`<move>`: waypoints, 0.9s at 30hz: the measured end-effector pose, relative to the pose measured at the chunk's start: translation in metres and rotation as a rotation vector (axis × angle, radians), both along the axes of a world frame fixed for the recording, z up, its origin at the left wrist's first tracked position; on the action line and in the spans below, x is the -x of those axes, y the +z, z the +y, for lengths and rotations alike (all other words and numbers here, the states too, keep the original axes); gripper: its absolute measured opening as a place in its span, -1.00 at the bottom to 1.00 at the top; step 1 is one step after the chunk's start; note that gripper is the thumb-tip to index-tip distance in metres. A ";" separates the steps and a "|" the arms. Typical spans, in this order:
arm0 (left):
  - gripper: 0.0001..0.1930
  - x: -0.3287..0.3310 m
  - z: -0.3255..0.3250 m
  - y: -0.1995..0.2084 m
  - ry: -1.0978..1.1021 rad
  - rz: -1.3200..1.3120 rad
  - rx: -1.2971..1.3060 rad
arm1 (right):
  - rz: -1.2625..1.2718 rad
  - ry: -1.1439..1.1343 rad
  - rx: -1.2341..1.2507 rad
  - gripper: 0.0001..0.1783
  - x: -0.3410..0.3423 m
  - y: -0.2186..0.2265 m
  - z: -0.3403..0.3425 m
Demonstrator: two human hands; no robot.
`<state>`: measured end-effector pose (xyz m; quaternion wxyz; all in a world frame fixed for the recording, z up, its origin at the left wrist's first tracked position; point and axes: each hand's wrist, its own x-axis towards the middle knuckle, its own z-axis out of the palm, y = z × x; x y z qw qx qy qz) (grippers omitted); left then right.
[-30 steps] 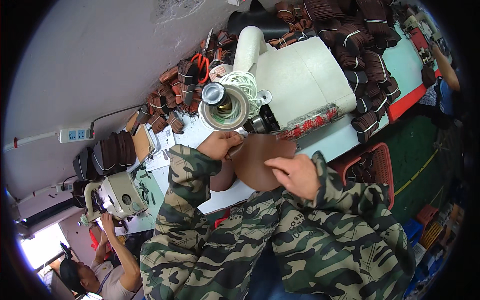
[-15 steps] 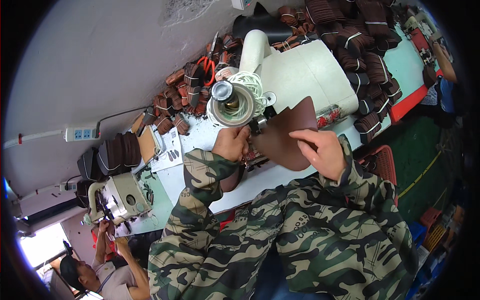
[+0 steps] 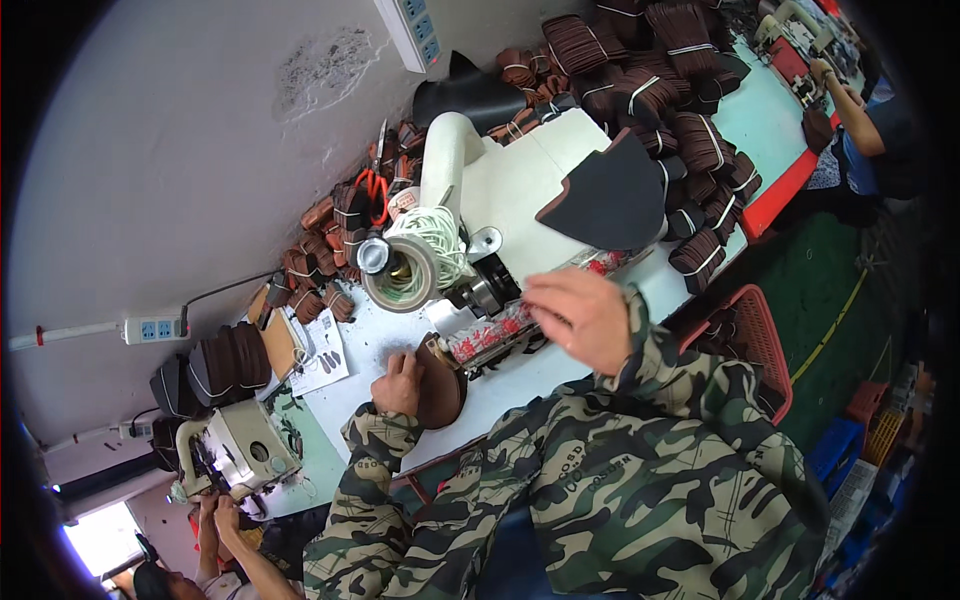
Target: The person sorts leather shoe pieces by hand, feeds the edges of the pieces through a skiving machine one at a time, and stacks the processed pieces together.
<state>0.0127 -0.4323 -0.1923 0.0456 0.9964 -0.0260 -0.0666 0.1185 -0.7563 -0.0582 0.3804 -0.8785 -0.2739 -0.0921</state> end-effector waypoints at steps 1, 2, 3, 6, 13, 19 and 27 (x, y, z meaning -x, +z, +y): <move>-0.66 -0.001 -0.001 0.001 -0.003 0.001 0.004 | 0.051 0.028 -0.048 -0.76 0.004 0.001 0.004; -0.70 -0.001 -0.002 0.002 0.013 0.035 -0.007 | 0.104 0.056 -0.097 -0.78 0.006 0.002 0.005; -0.74 -0.003 -0.002 0.006 0.035 0.068 -0.019 | 0.104 0.059 -0.093 -0.78 0.002 0.003 0.003; -0.82 -0.027 0.011 0.058 -0.067 0.606 0.545 | 0.102 -0.064 -0.102 -0.79 -0.005 0.004 -0.007; -0.76 -0.099 -0.042 0.119 -0.117 0.696 0.867 | 1.240 0.246 -0.579 -0.62 0.029 -0.031 0.042; -0.72 -0.119 -0.047 0.114 -0.040 0.434 0.713 | 1.313 0.229 -0.767 -0.51 0.031 -0.039 0.058; -0.73 -0.097 -0.080 0.118 -0.104 0.083 0.402 | 0.542 0.407 -0.110 -0.69 -0.034 -0.013 0.012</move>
